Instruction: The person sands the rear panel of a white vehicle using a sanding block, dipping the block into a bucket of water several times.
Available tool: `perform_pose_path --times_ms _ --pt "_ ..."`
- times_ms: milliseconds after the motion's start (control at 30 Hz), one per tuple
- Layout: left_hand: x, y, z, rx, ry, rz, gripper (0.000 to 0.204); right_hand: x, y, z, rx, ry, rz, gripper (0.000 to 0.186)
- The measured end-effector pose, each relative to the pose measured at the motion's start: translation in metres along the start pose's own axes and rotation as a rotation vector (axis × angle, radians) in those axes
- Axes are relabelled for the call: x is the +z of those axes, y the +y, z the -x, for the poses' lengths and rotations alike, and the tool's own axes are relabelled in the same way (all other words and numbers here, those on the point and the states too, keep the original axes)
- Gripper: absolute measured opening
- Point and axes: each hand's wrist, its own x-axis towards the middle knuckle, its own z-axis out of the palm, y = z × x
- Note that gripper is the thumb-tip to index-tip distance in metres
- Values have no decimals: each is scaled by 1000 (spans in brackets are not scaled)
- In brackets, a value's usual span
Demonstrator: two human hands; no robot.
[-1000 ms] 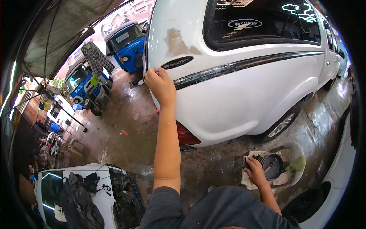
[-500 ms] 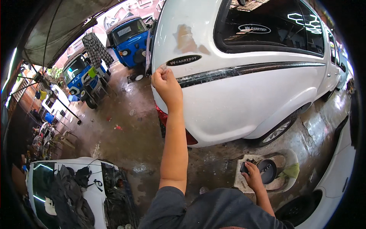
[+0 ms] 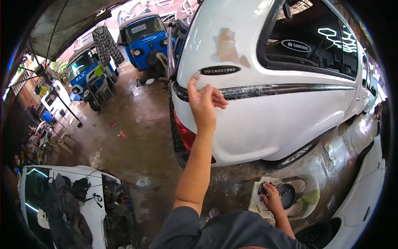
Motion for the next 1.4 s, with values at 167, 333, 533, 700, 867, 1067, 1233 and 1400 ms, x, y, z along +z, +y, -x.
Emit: perform_pose_path --times_ms 167,333,533,700,867,1067,1233,1400 --pt "8 -17 6 141 -19 -240 55 -1 -4 -12 -14 -15 47 57" --pt "9 -29 6 256 -11 -380 57 -1 -7 -18 -40 -15 129 59" --pt "6 -39 4 359 17 -460 56 1 6 -15 20 -76 179 59" --pt "2 -44 0 515 14 -569 57 6 -1 -16 118 -131 192 59" --pt "1 -49 0 562 5 -609 55 13 10 -8 116 -133 192 59" --pt "2 -52 2 680 -9 -708 40 13 2 -6 195 -204 217 59" --pt "1 -51 1 607 -21 -658 36 13 -11 -4 224 -187 213 59" --pt "2 -43 9 422 -73 -502 54 17 -7 5 201 -187 263 60"
